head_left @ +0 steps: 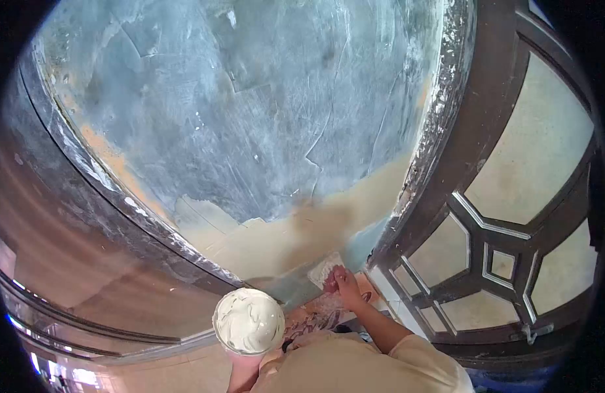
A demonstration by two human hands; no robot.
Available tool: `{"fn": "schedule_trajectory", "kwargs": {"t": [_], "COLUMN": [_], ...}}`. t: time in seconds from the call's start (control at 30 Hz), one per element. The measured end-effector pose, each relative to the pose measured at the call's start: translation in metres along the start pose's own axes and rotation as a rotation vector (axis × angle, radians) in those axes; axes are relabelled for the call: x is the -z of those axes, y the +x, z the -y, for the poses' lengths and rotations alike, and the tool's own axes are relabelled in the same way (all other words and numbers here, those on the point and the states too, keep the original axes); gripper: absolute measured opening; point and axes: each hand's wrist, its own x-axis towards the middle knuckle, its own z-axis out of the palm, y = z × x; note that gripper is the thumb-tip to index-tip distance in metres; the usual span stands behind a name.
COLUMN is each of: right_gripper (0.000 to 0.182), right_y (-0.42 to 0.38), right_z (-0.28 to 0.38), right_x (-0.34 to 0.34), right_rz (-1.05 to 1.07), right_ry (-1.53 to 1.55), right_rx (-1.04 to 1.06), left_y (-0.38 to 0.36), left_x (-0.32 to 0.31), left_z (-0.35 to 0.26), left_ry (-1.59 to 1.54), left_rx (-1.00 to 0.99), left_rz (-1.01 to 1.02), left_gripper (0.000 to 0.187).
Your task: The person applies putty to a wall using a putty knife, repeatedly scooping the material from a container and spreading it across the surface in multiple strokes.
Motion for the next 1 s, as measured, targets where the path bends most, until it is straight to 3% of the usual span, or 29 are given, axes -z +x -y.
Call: {"fn": "schedule_trajectory", "kwargs": {"t": [0.07,0.13,0.2,0.3,0.33,0.43,0.5,0.53,0.6,0.63,0.7,0.77,0.87,1.0], "right_gripper": [0.014,0.016,0.023,0.028,0.032,0.022,0.019,0.019,0.016,0.016,0.017,0.020,0.023,0.022], "right_y": [0.005,0.013,0.010,0.023,0.021,0.032,0.021,0.013,-0.018,-0.019,-0.013,-0.002,-0.021,-0.040], "right_z": [0.036,0.083,0.135,0.142,0.138,0.016,-0.057,-0.034,0.047,0.061,0.081,0.098,0.144,0.161], "right_x": [-0.013,-0.038,-0.061,-0.083,-0.087,-0.058,-0.029,-0.029,-0.033,-0.042,-0.065,-0.080,-0.107,-0.139], "right_rz": [0.094,0.112,0.094,0.184,0.127,0.065,0.032,0.040,0.149,0.154,0.184,0.246,0.240,0.260], "right_ry": [0.279,0.318,0.072,0.030,0.179,0.021,0.009,0.011,0.028,0.028,0.046,0.104,0.238,0.203], "right_rx": [0.096,0.181,0.219,0.207,0.138,0.245,0.142,0.145,-0.257,-0.263,0.121,0.060,0.123,0.202], "left_y": [-0.012,-0.028,-0.040,-0.023,-0.023,-0.018,-0.011,-0.019,-0.026,-0.031,-0.036,-0.038,0.060,0.010], "left_x": [0.006,0.015,0.018,0.000,-0.001,-0.007,-0.013,-0.005,-0.001,0.001,0.005,0.009,-0.063,-0.013], "left_z": [0.004,0.008,0.011,0.016,0.018,0.026,0.027,0.026,0.021,0.018,0.012,0.004,-0.005,-0.022], "left_ry": [0.001,0.000,-0.001,0.000,0.002,0.008,0.012,0.015,0.021,0.025,0.029,0.036,0.047,0.050], "left_rx": [-0.007,-0.012,-0.015,-0.022,-0.022,-0.026,-0.036,-0.045,-0.058,-0.062,-0.066,-0.067,-0.067,-0.067], "left_rz": [-0.017,-0.035,-0.056,-0.075,-0.079,-0.085,-0.089,-0.091,-0.104,-0.111,-0.112,-0.104,-0.082,-0.056], "left_gripper": [0.060,0.060,0.060,0.060,0.060,0.060,0.060,0.060,0.060,0.060,0.060,0.060,0.060,0.060]}}
